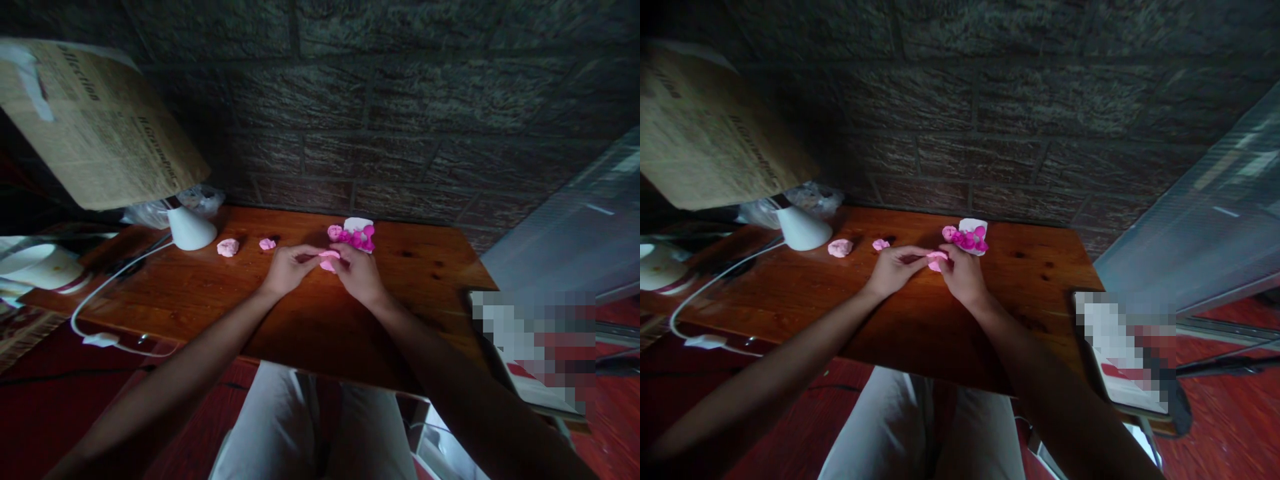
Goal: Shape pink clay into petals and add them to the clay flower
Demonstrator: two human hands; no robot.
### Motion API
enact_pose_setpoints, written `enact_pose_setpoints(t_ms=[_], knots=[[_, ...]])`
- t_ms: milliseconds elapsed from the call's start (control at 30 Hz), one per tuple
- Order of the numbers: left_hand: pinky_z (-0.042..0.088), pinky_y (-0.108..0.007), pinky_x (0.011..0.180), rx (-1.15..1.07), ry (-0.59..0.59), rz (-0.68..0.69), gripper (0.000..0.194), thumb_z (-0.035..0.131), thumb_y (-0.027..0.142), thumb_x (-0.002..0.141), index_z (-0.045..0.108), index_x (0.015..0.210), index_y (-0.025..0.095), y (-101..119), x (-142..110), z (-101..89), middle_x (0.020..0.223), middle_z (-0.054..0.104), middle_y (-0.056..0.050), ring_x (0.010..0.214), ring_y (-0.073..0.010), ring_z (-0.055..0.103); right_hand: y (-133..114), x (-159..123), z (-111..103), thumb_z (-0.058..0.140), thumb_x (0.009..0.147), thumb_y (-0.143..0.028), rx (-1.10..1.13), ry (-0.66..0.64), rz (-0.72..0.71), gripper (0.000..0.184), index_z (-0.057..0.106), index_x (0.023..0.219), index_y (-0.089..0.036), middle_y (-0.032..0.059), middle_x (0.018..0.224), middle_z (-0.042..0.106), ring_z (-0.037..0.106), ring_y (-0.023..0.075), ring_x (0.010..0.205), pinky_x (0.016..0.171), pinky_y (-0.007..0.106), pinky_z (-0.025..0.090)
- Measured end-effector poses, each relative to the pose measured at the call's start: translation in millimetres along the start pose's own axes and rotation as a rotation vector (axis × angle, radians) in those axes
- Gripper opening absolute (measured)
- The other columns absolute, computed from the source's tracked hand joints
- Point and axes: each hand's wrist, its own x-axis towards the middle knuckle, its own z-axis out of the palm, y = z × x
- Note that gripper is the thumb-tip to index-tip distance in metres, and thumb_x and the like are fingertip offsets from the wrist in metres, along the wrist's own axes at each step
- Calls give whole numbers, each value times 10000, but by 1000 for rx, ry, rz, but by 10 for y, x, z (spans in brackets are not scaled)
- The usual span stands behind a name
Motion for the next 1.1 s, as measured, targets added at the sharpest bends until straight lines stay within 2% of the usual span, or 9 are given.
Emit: enact_pose_setpoints(t_ms=[133, 267, 367, 500, 700, 867, 967, 1100], knots=[[608, -294, 747, 84, 15, 63, 255, 730, 401, 862, 792, 905, 157, 45, 8, -13, 900, 812, -80, 781, -199, 760, -8, 9, 0, 606, 880, -157, 21, -12, 12, 248, 715, 1100, -186, 103, 1085, 779, 742, 229, 937, 878, 360, 560], [609, -296, 769, 80, -8, 77, 254, 712, 383, 880, 778, 957, 150, 10, 22, -23, 929, 809, -92, 804, -201, 764, 13, 38, -34, 570, 911, -173, 51, -164, 47, 109, 673, 877, -170, 64, 850, 760, 723, 185, 751, 683, 273, 515], [612, -300, 781, 81, -1, 103, 298, 721, 391, 873, 767, 1033, 144, -36, 21, -29, 996, 805, -105, 836, -206, 766, 30, 51, -74, 560, 945, -230, -23, -237, 91, 234, 586, 719, -175, 37, 680, 680, 665, 161, 628, 571, 241, 416], [604, -299, 769, 183, -83, 162, 351, 703, 407, 893, 760, 1123, 148, -44, 6, -42, 1061, 797, -117, 860, -217, 766, 13, 47, -106, 569, 948, -219, -134, -232, 5, 278, 568, 672, -180, 29, 639, 656, 585, 144, 598, 586, 252, 359], [565, -322, 908, 338, -218, 228, 294, 589, 365, 969, 764, 1138, 200, 24, 14, -89, 1131, 785, -87, 998, -234, 746, -62, 20, -91, 599, 909, -181, -152, -216, -42, 278, 563, 633, -186, 7, 602, 624, 506, 122, 541, 563, 256, 319], [534, -293, 847, 392, -275, 246, 291, 537, 368, 988, 767, 1044, 199, 50, 43, -127, 984, 788, -78, 909, -215, 724, -35, 1, -71, 587, 914, -190, -58, -237, -24, 263, 575, 651, -182, -2, 596, 626, 540, 118, 544, 550, 238, 342], [509, -275, 789, 416, -226, 238, 314, 518, 384, 988, 759, 973, 184, 54, 34, -145, 884, 764, -75, 831, -202, 692, 2, -3, -66, 569, 950, -285, 48, -272, 2, 264, 623, 719, -170, 10, 633, 664, 606, 128, 574, 555, 227, 397], [441, -230, 634, 391, -183, 201, 372, 510, 425, 985, 728, 848, 157, 82, 17, -140, 723, 691, -34, 641, -145, 590, 7, 8, -52, 525, 985, -427, 189, -309, 81, 348, 638, 789, -163, 43, 719, 721, 651, 127, 575, 560, 224, 458]])
